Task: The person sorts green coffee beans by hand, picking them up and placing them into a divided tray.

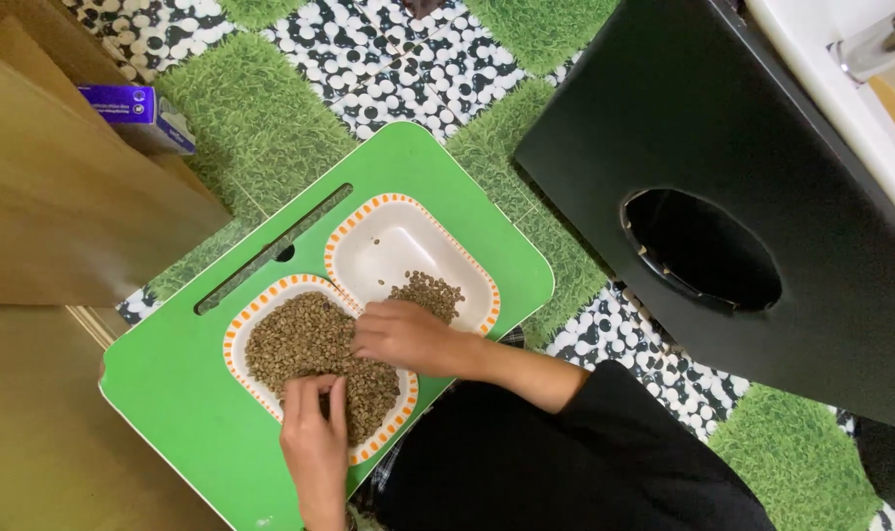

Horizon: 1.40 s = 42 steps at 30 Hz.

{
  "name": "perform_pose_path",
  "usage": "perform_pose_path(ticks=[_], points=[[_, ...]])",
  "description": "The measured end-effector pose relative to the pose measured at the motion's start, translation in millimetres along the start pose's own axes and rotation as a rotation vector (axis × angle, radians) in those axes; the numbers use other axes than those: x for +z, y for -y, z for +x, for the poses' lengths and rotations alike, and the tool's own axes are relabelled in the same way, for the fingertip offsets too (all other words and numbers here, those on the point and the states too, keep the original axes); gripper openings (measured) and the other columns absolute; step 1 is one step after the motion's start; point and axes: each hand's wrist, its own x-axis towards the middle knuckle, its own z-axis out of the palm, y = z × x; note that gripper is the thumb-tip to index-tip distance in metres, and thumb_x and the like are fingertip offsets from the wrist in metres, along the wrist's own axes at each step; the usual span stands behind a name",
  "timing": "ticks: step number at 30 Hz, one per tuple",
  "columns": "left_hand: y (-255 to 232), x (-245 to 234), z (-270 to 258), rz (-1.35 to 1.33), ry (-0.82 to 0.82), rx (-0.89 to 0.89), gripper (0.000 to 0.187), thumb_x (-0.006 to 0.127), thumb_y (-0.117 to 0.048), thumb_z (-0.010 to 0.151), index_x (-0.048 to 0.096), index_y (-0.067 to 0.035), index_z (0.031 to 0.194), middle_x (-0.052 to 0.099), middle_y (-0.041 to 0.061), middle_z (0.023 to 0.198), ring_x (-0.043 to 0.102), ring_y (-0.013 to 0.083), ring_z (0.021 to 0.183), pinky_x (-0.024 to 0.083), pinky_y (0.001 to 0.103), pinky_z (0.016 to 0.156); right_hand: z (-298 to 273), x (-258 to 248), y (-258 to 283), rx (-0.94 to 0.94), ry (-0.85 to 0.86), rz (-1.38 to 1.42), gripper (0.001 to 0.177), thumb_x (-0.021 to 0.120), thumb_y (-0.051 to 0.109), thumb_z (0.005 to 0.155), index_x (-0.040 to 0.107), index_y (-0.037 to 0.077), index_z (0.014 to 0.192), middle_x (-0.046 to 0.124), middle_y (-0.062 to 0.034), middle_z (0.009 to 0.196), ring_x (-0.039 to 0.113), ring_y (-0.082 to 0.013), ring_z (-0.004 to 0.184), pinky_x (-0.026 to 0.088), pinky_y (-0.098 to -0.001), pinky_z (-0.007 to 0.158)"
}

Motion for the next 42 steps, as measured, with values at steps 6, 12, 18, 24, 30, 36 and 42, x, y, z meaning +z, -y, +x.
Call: perform_pose_path(ticks=[6,12,18,24,30,36,42], points=[[-7.6,20.3,5.5,-0.071,0.035,0.107,0.019,0.079,-0.02,0.087,0.072,-0.003,0.091,0.07,0.009,0.092,0.065,0.0176,0.075,0.059,0.025,0.067,-33.9,-23.8,-28.6,0.152,-0.061,-0.049,0.013,0.07,0.023,0.096,0.071,0.011,0.091,0.068,-0.0011,0.089,0.061,-0.0177,0.088,0.052,-0.0298,0.08],[-45.4,17.8,17.1,-0.109,0.081,0.169,0.016,0.075,-0.019,0.089,0.066,-0.006,0.091,0.062,0.001,0.085,0.06,0.0136,0.066,0.052,0.028,0.059,-42.4,-54.8,-23.3,0.321,-0.017,-0.004,0.022,0.075,0.026,0.09,0.066,0.008,0.098,0.065,-0.0044,0.099,0.059,-0.0221,0.093,0.049,-0.0345,0.084],[-64.7,25.0,24.9,-0.041,0.075,0.3,0.016,0.074,-0.013,0.088,0.062,-0.003,0.093,0.058,0.006,0.087,0.057,0.0158,0.066,0.051,0.029,0.053,-38.2,-38.0,-14.8,0.199,0.001,0.278,0.017,0.071,0.025,0.095,0.067,0.01,0.087,0.058,-0.0013,0.078,0.055,-0.0178,0.08,0.046,-0.0304,0.072],[-76.1,14.9,28.6,-0.064,0.103,0.273,0.019,0.071,-0.01,0.086,0.058,-0.005,0.098,0.055,0.006,0.089,0.057,0.0214,0.067,0.05,0.037,0.06,-32.3,-52.5,-11.8,0.203,0.045,0.431,0.014,0.069,0.019,0.096,0.065,0.008,0.088,0.058,-0.0025,0.08,0.053,-0.0189,0.082,0.046,-0.0318,0.074],[-46.3,33.9,25.4,0.011,0.044,0.235,0.03,0.072,-0.032,0.093,0.064,-0.004,0.093,0.062,0.005,0.081,0.057,0.0137,0.061,0.051,0.024,0.05,-40.4,-49.4,-33.0,0.292,0.031,0.184,0.013,0.071,0.023,0.092,0.07,0.012,0.087,0.067,0.0002,0.09,0.063,-0.0168,0.088,0.051,-0.0317,0.08],[-13.9,-20.6,-9.8,0.228,0.085,-0.198,0.027,0.075,-0.032,0.092,0.068,-0.006,0.098,0.063,0.003,0.069,0.058,0.0172,0.054,0.049,0.031,0.056,-46.9,-50.4,-36.2,0.283,0.052,0.043,0.023,0.068,0.029,0.095,0.069,0.008,0.105,0.066,-0.0044,0.103,0.06,-0.0237,0.098,0.048,-0.0374,0.088],[5.5,-1.0,-24.4,0.184,0.113,-0.187,0.024,0.069,-0.022,0.095,0.068,-0.003,0.109,0.068,0.01,0.09,0.065,0.0239,0.064,0.055,0.038,0.06,-13.7,-8.9,-8.6,-0.007,0.097,-0.008,0.034,0.066,0.032,0.096,0.064,0.005,0.116,0.064,-0.0083,0.107,0.058,-0.0234,0.101,0.047,-0.0368,0.093]])
